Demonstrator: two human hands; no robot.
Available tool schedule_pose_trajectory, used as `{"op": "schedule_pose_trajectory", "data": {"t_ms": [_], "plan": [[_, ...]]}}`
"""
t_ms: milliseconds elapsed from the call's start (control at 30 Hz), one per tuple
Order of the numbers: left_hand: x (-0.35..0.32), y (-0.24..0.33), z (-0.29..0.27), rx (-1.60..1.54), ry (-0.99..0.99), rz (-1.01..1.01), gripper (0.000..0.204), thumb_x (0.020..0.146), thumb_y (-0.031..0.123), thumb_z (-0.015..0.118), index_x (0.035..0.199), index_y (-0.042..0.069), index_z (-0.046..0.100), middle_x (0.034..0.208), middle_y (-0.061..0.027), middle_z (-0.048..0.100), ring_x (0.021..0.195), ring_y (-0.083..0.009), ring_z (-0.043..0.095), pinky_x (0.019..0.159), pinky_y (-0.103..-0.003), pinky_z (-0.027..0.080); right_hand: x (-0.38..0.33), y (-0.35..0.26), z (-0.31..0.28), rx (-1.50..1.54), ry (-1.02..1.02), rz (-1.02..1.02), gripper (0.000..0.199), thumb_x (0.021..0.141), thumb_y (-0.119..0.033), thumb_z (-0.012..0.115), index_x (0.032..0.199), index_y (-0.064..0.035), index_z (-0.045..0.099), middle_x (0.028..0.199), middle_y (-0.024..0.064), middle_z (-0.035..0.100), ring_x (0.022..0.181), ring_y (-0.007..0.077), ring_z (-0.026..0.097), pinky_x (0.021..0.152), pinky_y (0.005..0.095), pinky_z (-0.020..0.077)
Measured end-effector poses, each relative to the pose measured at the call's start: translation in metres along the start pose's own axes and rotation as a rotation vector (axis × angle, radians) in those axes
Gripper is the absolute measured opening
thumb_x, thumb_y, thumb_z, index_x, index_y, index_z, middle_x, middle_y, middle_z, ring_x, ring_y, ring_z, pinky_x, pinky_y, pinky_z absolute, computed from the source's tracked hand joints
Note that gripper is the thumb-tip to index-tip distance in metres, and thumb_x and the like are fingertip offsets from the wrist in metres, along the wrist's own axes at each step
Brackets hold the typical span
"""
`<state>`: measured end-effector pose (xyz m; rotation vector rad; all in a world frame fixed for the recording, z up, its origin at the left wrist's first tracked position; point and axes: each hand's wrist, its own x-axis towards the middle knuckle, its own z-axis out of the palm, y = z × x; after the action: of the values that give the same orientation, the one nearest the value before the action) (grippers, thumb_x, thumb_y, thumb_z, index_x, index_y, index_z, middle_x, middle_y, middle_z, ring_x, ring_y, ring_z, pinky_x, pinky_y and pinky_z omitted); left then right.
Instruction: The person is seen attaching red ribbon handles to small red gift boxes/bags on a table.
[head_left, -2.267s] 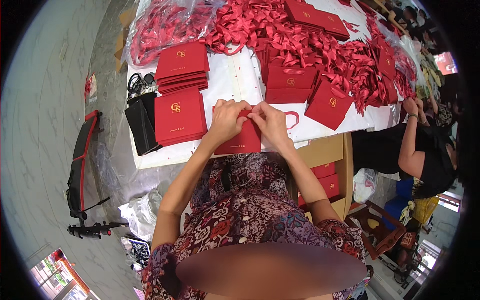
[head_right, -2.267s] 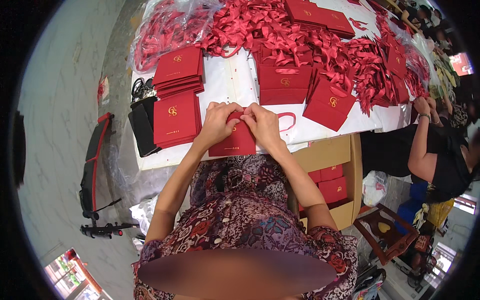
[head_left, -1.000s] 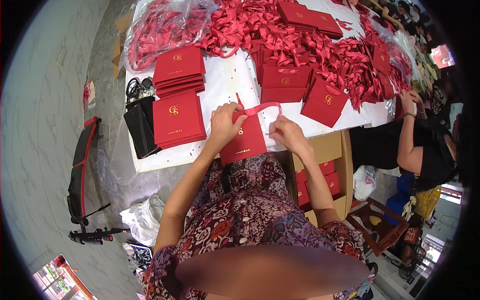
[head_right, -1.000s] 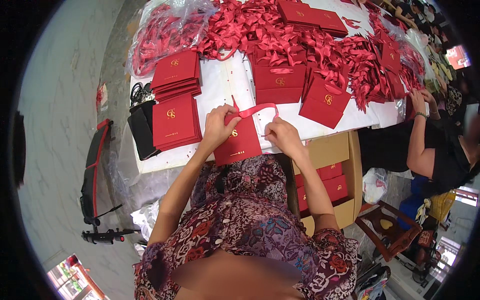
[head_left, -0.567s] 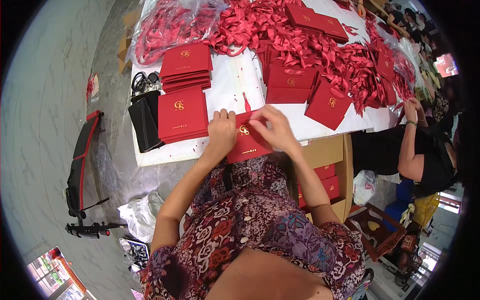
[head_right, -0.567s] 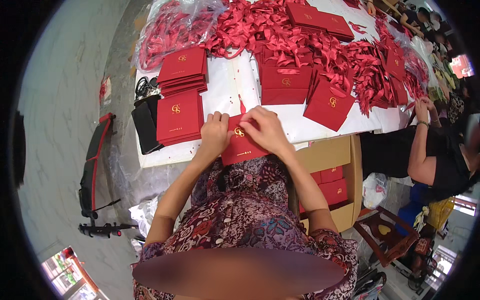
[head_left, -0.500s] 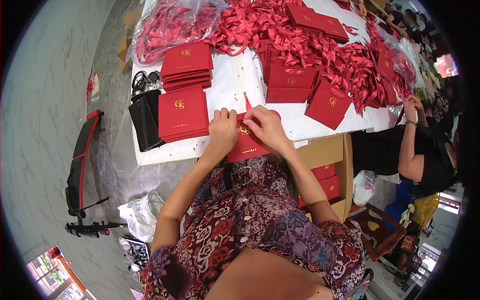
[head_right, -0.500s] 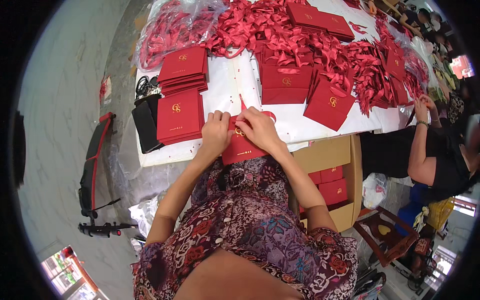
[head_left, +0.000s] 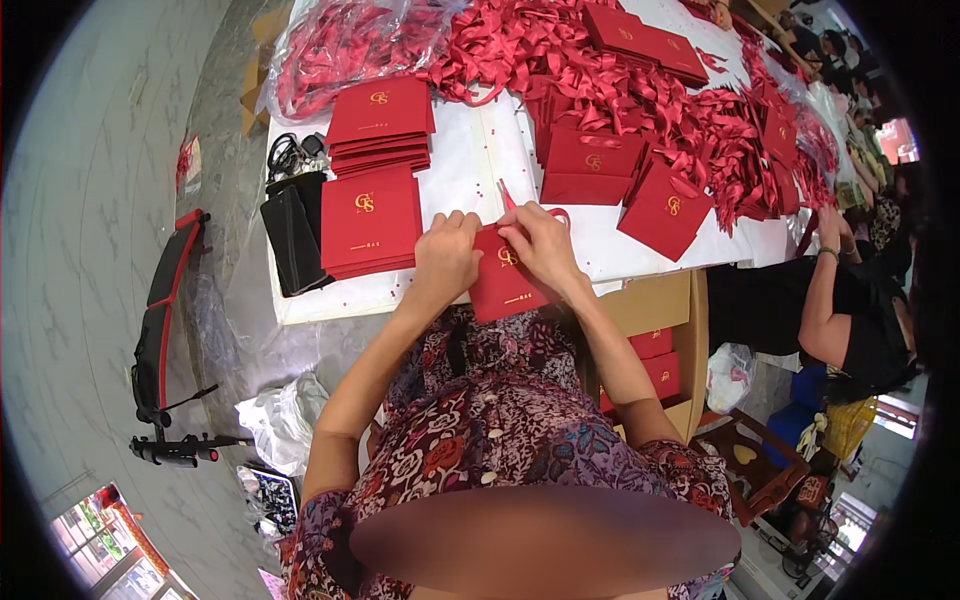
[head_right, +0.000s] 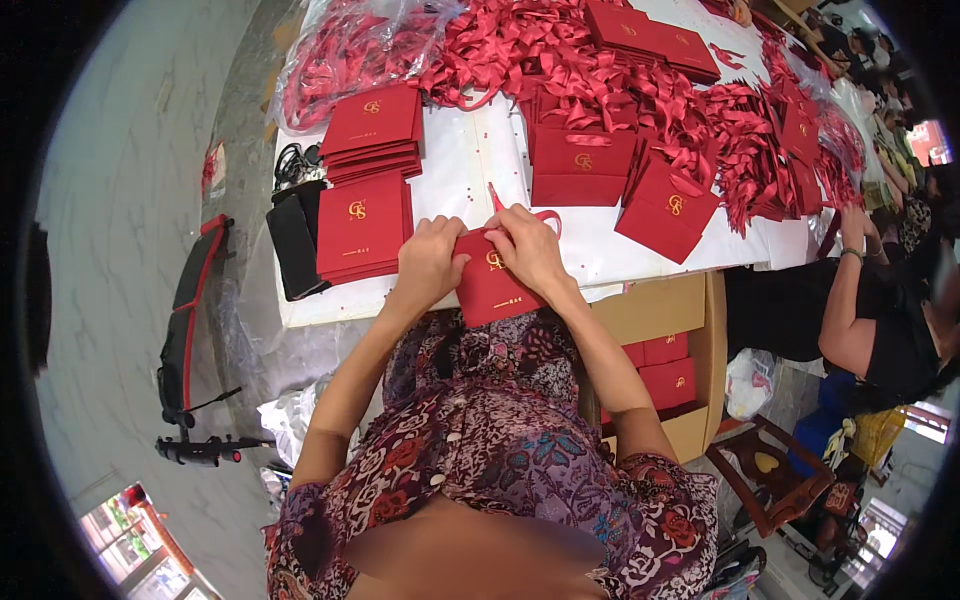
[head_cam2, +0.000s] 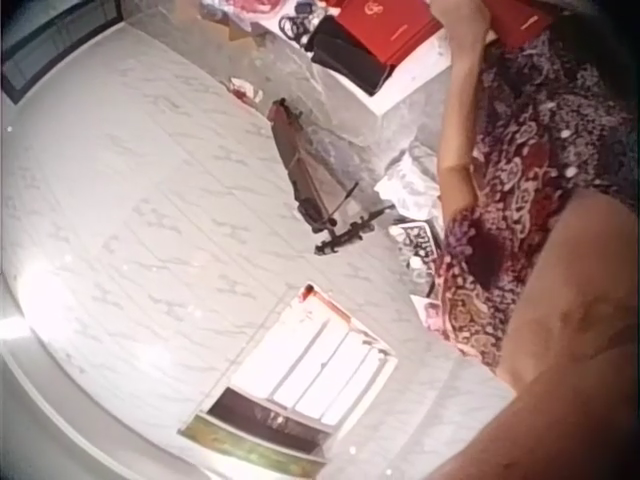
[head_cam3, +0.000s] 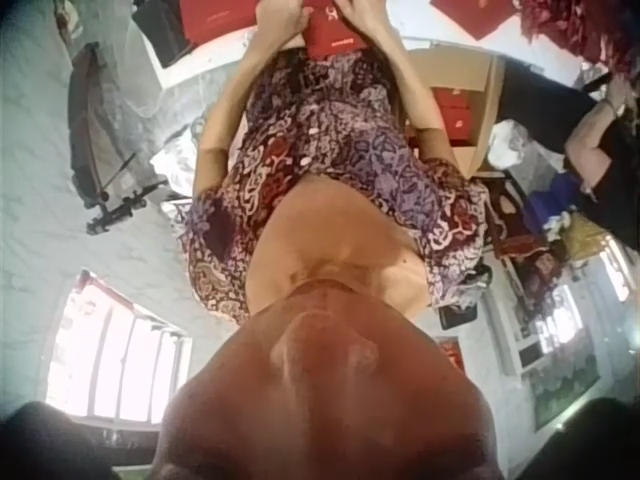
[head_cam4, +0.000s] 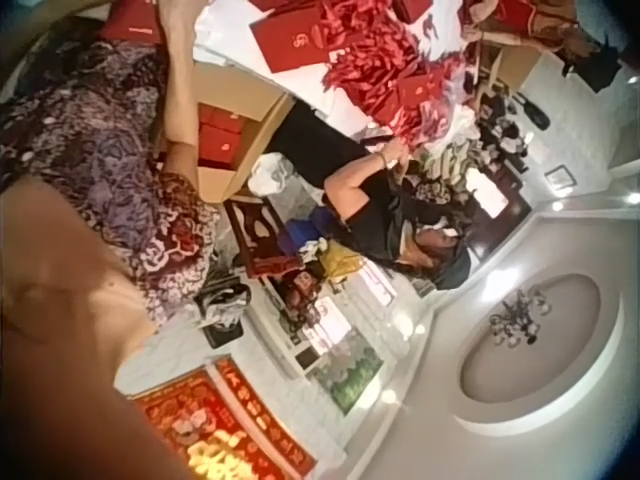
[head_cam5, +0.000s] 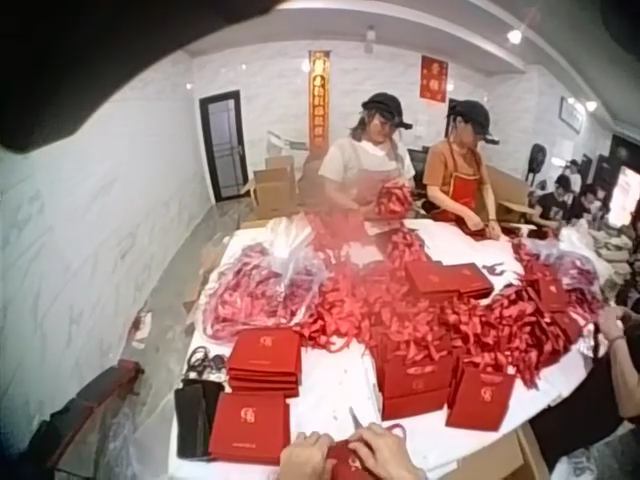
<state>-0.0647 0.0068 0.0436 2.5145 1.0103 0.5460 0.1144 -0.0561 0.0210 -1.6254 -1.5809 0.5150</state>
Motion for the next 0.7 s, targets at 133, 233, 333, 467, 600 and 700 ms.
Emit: {"op": "schedule_pose_trajectory", "data": {"t_ms": [133,233,333,467,600,700], "plan": [[0.002,-0.009,0.008,-0.14,-0.015,-0.056,0.028,0.072,0.005,0.075,0.095,0.006,0.059,0.088,-0.0126,0.06,0.083,-0.0336,0.06,0.071,-0.043,0.05,-0.003,-0.009,0.001,0.092,0.09,0.039,0.011,0.087,-0.012,0.068,0.092,-0.0024,0.064,0.086,0.0129,0.064,0.076,0.0325,0.064,0.065,0.0405,0.0499],[0.006,-0.016,0.009,-0.271,-0.036,-0.071,0.027,0.074,0.003,0.073,0.096,0.004,0.058,0.09,-0.0141,0.06,0.084,-0.0339,0.061,0.072,-0.042,0.049,-0.009,-0.02,0.0,0.101,0.055,0.039,0.01,0.088,-0.01,0.067,0.091,-0.0017,0.063,0.086,0.014,0.063,0.076,0.0337,0.064,0.066,0.0411,0.0499],[0.008,-0.015,0.007,-0.391,-0.082,-0.111,0.022,0.075,0.001,0.069,0.094,0.001,0.058,0.091,-0.0163,0.061,0.088,-0.038,0.061,0.079,-0.045,0.051,-0.015,-0.021,0.005,0.011,-0.016,0.007,0.01,0.088,-0.009,0.066,0.09,-0.0007,0.06,0.084,0.0154,0.062,0.076,0.0358,0.063,0.066,0.0425,0.0495],[0.008,-0.015,0.006,-0.365,-0.042,-0.096,0.019,0.077,0.001,0.067,0.094,0.0,0.059,0.09,-0.0172,0.062,0.086,-0.0384,0.061,0.078,-0.046,0.05,-0.015,-0.022,0.01,0.028,0.042,-0.001,0.011,0.088,-0.009,0.066,0.089,0.0,0.059,0.084,0.0159,0.062,0.075,0.0362,0.063,0.065,0.0432,0.0491],[0.009,-0.008,0.001,-0.302,-0.074,-0.12,0.016,0.078,0.001,0.064,0.093,0.001,0.06,0.083,-0.0173,0.065,0.083,-0.0378,0.061,0.073,-0.048,0.05,-0.012,-0.025,0.009,0.059,0.064,0.087,0.01,0.087,-0.008,0.066,0.088,0.0003,0.059,0.081,0.0155,0.064,0.072,0.0333,0.064,0.063,0.0414,0.0498],[0.007,-0.002,0.002,-0.254,0.034,-0.069,0.014,0.078,0.002,0.064,0.091,0.002,0.061,0.081,-0.016,0.066,0.079,-0.0368,0.061,0.07,-0.047,0.051,-0.01,-0.026,0.008,0.167,0.019,0.234,0.011,0.084,-0.009,0.067,0.087,0.0005,0.061,0.077,0.0144,0.066,0.069,0.0297,0.065,0.062,0.0387,0.0504]]}}
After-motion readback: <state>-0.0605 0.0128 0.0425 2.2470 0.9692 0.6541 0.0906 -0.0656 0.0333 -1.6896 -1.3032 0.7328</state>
